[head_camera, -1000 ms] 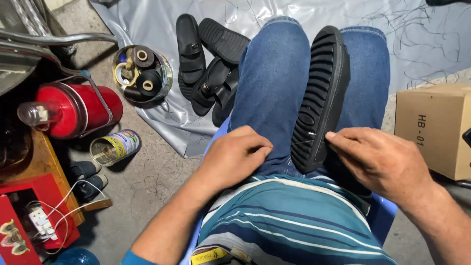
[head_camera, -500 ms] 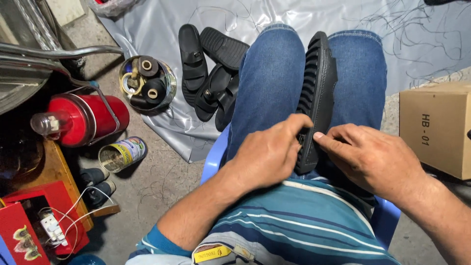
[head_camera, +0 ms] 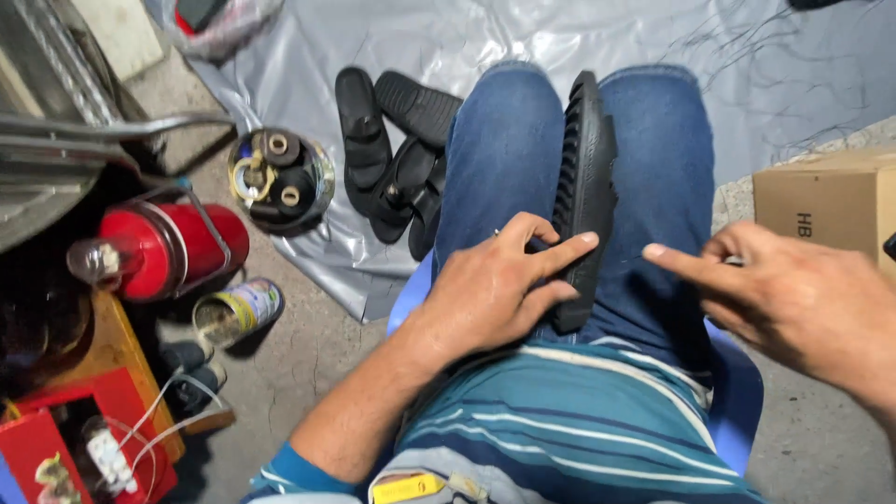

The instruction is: Hand-sewing the sole of a sandal using a needle and thread to repair it.

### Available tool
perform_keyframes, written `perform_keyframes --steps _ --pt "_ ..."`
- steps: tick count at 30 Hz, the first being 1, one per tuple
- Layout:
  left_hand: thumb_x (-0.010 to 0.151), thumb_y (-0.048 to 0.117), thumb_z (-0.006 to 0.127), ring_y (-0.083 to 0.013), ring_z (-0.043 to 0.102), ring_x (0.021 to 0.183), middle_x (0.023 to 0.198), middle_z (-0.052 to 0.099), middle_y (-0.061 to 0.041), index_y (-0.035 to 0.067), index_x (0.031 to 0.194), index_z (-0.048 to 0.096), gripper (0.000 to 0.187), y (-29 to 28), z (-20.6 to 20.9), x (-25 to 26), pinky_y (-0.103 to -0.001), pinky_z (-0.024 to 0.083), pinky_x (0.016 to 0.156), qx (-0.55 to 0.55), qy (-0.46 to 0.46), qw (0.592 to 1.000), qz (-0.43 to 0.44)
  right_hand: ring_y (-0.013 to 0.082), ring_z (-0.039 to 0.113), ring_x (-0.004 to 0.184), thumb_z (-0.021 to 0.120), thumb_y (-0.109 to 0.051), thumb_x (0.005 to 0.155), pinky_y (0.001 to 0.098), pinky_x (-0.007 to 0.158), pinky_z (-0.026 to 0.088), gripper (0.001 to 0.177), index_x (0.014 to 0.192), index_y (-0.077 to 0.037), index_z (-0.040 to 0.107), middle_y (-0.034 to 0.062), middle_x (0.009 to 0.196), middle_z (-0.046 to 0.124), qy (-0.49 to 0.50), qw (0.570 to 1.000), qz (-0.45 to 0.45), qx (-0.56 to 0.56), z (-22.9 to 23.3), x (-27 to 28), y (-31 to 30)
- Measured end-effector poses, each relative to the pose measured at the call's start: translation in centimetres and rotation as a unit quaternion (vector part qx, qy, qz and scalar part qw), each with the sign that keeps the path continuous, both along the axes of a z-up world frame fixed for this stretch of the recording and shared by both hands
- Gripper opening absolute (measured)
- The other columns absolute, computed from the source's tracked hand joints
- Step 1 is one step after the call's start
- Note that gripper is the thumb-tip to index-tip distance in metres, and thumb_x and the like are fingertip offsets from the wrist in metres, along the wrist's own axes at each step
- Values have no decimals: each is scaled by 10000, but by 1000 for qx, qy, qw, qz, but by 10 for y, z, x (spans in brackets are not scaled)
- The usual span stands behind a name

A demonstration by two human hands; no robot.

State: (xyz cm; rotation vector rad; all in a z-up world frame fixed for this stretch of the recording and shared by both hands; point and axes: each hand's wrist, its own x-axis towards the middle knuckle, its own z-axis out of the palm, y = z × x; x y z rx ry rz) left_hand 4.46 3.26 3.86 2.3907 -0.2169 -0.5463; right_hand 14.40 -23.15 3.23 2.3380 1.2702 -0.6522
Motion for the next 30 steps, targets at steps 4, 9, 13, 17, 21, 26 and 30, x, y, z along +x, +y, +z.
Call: perform_keyframes --steps 4,9,13,17,21,26,30 --pt "814 421 587 -217 610 810 1038 465 -13 295 1248 473 465 -20 -9 -6 -448 531 543 -84 -39 990 105 45 589 741 468 -453 771 249 494 577 653 1352 -566 192 -158 981 439 72 996 -60 -4 14 -5 13" --pt "854 315 592 -113 569 729 857 495 50 277 975 648 139 -30 -24 -10 -310 482 517 -143 -109 967 182 119 626 645 514 -471 748 306 586 514 536 1275 -517 430 -118 700 620 164 957 -177 162 15 -8 25" --pt "850 228 581 -127 538 820 848 523 -6 181 927 646 111 -30 -28 -11 -250 444 732 -237 -93 936 241 93 517 494 626 -343 740 229 550 430 316 1055 -334 596 -72 662 672 255 856 -349 283 1 -25 55" --pt "875 208 533 -222 505 1006 992 492 -135 97 925 584 132 -25 -27 -21 -307 439 845 -273 -142 925 221 148 548 554 564 -253 835 266 564 432 179 767 -94 609 3 637 575 249 841 -199 438 0 -30 61" --pt "861 207 566 -203 573 652 1109 475 -98 187 950 592 95 -34 -30 -35 -368 511 492 -167 -137 956 199 174 622 705 540 -431 809 400 468 513 186 881 -308 659 -118 849 594 86 938 -218 256 6 -30 64" --pt "866 195 574 -182 545 603 1121 461 -96 184 921 608 66 -32 -34 -39 -347 505 469 -160 -153 954 203 75 518 595 695 -212 721 206 614 404 94 668 -138 719 -34 630 619 354 803 -436 198 7 -23 68" --pt "856 167 601 -155 500 563 1136 462 -89 189 922 611 70 -26 -33 -38 -310 487 428 -170 -158 953 197 111 292 364 609 -109 707 242 318 169 151 731 39 599 66 482 410 493 486 -556 461 -38 1 -19"
